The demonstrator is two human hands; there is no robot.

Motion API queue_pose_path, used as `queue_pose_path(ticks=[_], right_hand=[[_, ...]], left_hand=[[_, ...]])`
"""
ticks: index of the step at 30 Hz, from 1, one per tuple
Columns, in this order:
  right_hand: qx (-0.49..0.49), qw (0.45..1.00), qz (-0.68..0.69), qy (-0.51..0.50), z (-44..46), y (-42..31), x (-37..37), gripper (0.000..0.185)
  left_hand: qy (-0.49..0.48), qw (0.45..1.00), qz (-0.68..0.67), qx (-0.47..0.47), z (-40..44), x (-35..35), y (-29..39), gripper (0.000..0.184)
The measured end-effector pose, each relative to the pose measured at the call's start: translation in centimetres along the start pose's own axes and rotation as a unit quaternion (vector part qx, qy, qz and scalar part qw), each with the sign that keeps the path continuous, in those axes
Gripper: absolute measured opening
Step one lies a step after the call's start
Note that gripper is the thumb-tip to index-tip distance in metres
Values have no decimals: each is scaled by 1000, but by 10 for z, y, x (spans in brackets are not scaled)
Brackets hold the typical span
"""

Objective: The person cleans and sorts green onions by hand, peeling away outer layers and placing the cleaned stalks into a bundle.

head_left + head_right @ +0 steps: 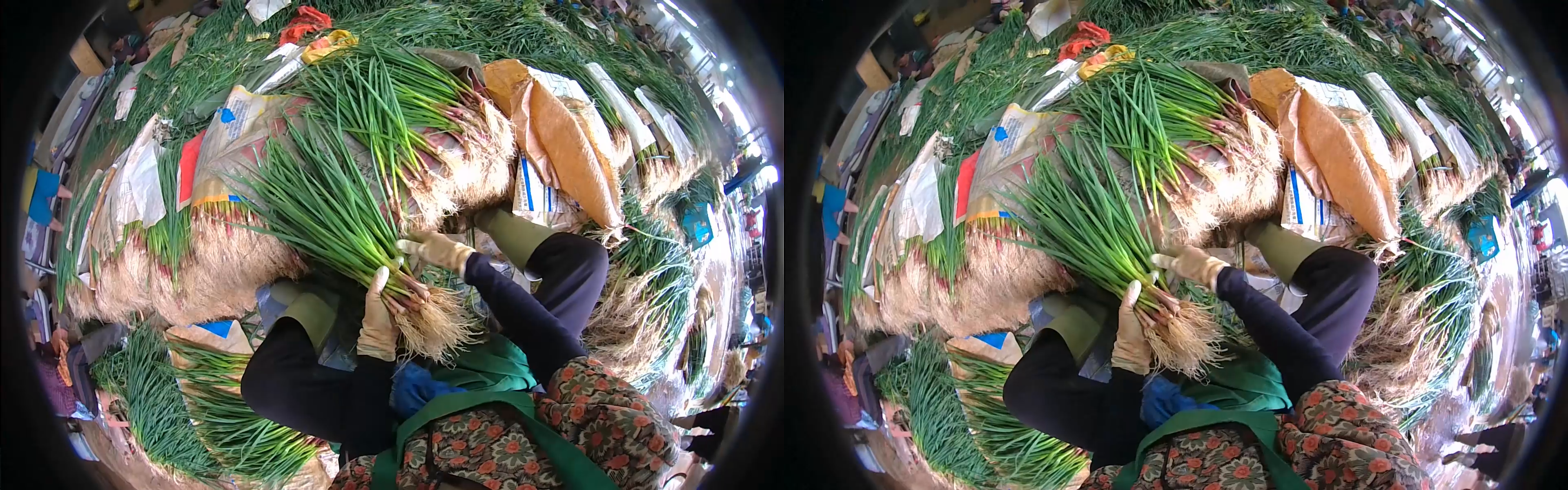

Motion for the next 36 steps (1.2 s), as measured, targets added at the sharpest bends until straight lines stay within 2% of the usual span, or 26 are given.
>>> queue_pose_path(ticks=[1, 3, 5, 6, 8, 10, 11, 12, 14, 16, 17, 18, 19, 20, 21, 22, 24, 26, 27, 29, 31, 32, 34, 36], right_hand=[[72, 997, 3, 8, 17, 0, -9, 85], [105, 987, 41, 118, 64, 24, -33, 65], [102, 966, 144, 190, 66, 15, -38, 37], [120, 955, 115, 246, 65, 13, -40, 31], [152, 928, 208, 271, 52, 17, -40, 27], [1, 932, 317, 176, 35, 28, -34, 24], [-5, 936, 303, 176, 24, 31, -33, 16], [5, 915, 354, 194, 21, 45, -40, 16], [-3, 775, 618, 130, 8, 30, -51, 17], [22, 723, 690, 15, -2, 2, -49, 19], [-42, 734, 677, 18, -7, -16, -49, 23], [-42, 682, 730, 9, -9, -32, -44, 21], [-42, 695, 717, 26, 3, -34, -41, 21], [-43, 707, 704, 43, 13, -35, -41, 22], [-74, 694, 714, 57, 16, -41, -44, 21], [-65, 714, 695, 57, 25, -36, -47, 22], [-44, 707, 706, -1, 49, -10, -55, 24], [-168, 667, 672, 273, 46, -24, -35, 27], [108, 701, 672, 212, 94, 29, -14, 23], [49, 748, 641, 163, 54, 44, 61, 28], [-76, 861, 466, 189, 36, 27, 50, 32], [-135, 897, 367, 205, 20, 13, 46, 34], [-44, 959, 277, 33, -12, -23, 6, 36], [-147, 941, 292, -85, 13, -6, -35, 44]], left_hand=[[12, 1000, 1, 13, 1, 0, -2, 44], [12, 1000, 18, 2, -1, -4, 0, 40], [40, 999, 21, 16, 3, 9, -5, 40], [53, 998, 20, 22, 3, 8, -4, 40], [63, 998, 16, 6, -2, 6, -3, 39], [41, 999, -30, 15, -4, -2, -1, 38], [-13, 998, -58, 8, 1, 3, -2, 38], [26, 996, -90, 0, -1, -2, -1, 39], [109, 982, -151, -19, -8, -17, -1, 41], [71, 988, -138, 9, -1, 8, -7, 43], [47, 989, -139, 11, 2, 18, -9, 44], [21, 990, -140, 13, 5, 23, -6, 44], [-95, 985, -138, 26, 4, 23, 0, 45], [-165, 977, -131, 21, 9, 32, -2, 44], [-171, 974, -151, 8, 8, 34, -3, 44], [-176, 970, -170, -5, 5, 32, -1, 44], [-159, 966, -202, -15, -2, 26, -3, 44], [-120, 967, -223, -13, -10, 15, -6, 44], [-110, 969, -222, -10, -14, 16, -7, 44], [-102, 970, -222, -11, -17, 14, -6, 44], [-100, 969, -226, -12, -17, 13, -4, 44], [-103, 968, -227, -9, -16, 11, -4, 44], [-106, 968, -226, -5, -14, 10, -7, 44], [-105, 969, -223, -1, -13, 11, -8, 44]])
Point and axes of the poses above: each hand's wrist, its own z-axis towards the middle knuckle, its own x-axis out of the back of the hand, y = z × x, the point moved 2 cm from there along z, towards the middle knuckle, and after that the axes turned 8 degrees about y, right-handed, at the moved point
